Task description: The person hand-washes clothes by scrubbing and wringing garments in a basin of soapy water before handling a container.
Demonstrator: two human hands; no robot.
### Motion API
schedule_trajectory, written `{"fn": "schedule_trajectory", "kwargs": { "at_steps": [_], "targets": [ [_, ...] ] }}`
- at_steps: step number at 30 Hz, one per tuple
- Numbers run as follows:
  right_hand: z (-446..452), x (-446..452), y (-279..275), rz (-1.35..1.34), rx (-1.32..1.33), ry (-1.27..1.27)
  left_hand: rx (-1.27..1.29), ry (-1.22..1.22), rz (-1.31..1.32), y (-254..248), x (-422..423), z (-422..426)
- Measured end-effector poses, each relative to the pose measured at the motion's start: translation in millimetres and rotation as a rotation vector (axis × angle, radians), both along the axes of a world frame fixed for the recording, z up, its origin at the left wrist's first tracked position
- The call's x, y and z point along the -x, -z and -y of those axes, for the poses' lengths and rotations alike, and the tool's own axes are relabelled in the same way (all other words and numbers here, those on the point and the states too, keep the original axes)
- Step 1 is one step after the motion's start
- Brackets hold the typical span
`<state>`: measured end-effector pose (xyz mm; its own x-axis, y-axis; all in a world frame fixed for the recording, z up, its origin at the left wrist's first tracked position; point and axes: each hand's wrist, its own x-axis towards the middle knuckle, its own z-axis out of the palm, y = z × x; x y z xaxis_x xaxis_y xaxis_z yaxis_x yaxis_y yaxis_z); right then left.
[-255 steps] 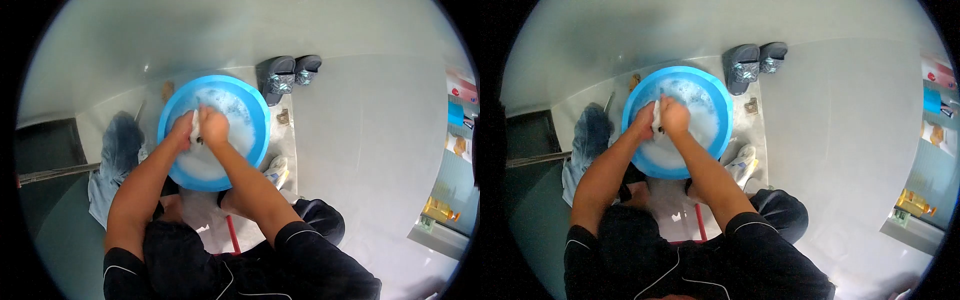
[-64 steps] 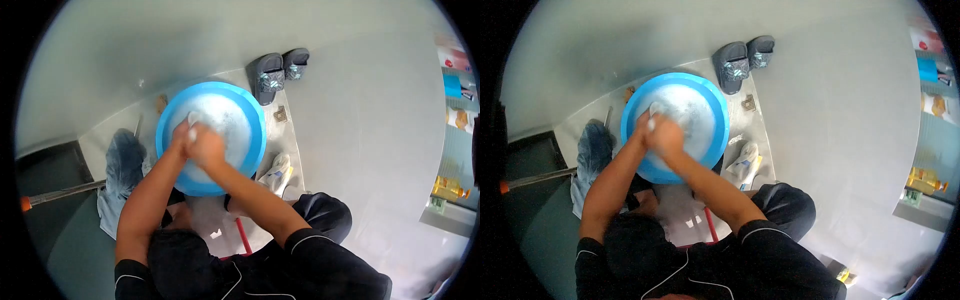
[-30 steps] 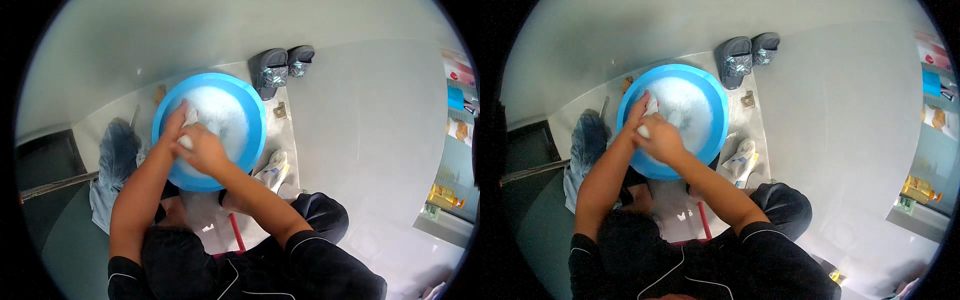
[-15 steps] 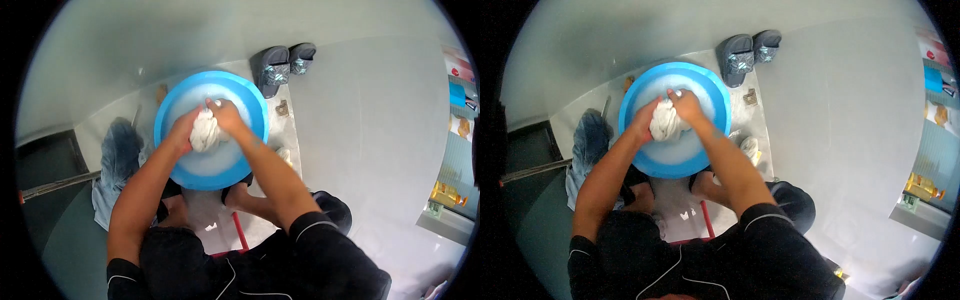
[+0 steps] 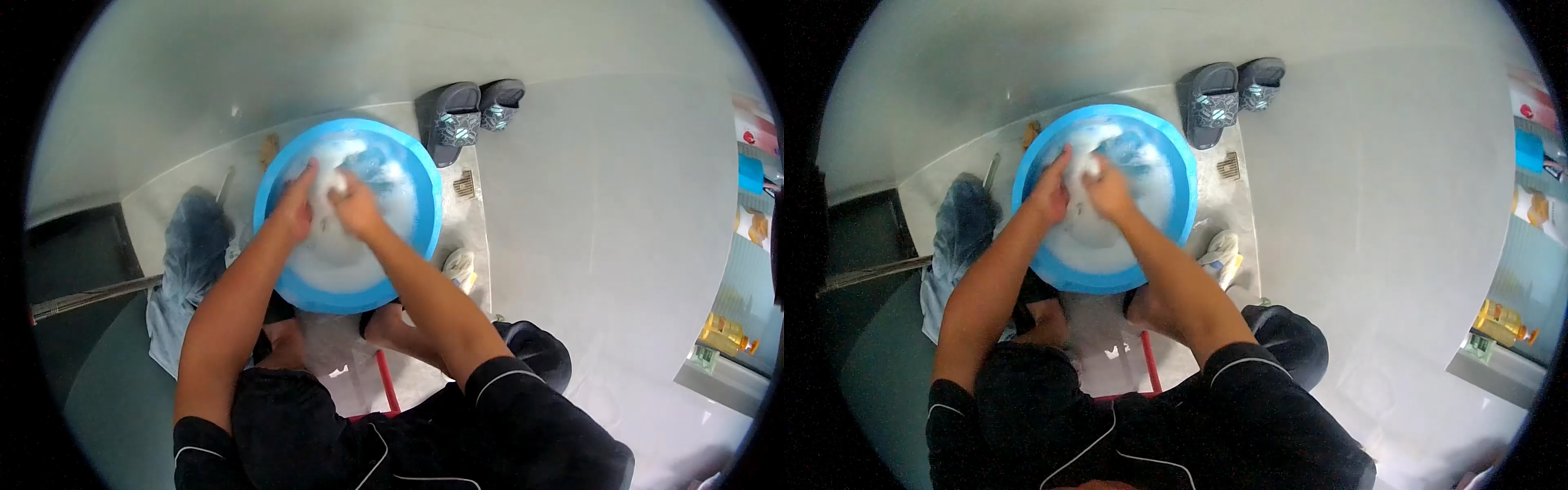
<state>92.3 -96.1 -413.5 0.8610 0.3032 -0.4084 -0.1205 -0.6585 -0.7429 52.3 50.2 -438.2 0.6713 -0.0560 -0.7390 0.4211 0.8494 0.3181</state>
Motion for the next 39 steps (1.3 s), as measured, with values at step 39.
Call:
{"fn": "schedule_trajectory", "kwargs": {
  "at_steps": [39],
  "targets": [
    [-36.3,31.9,-40.0,0.274,0.291,-0.045,0.076,0.109,0.009,0.5,17.2,10.7]
  ]
}}
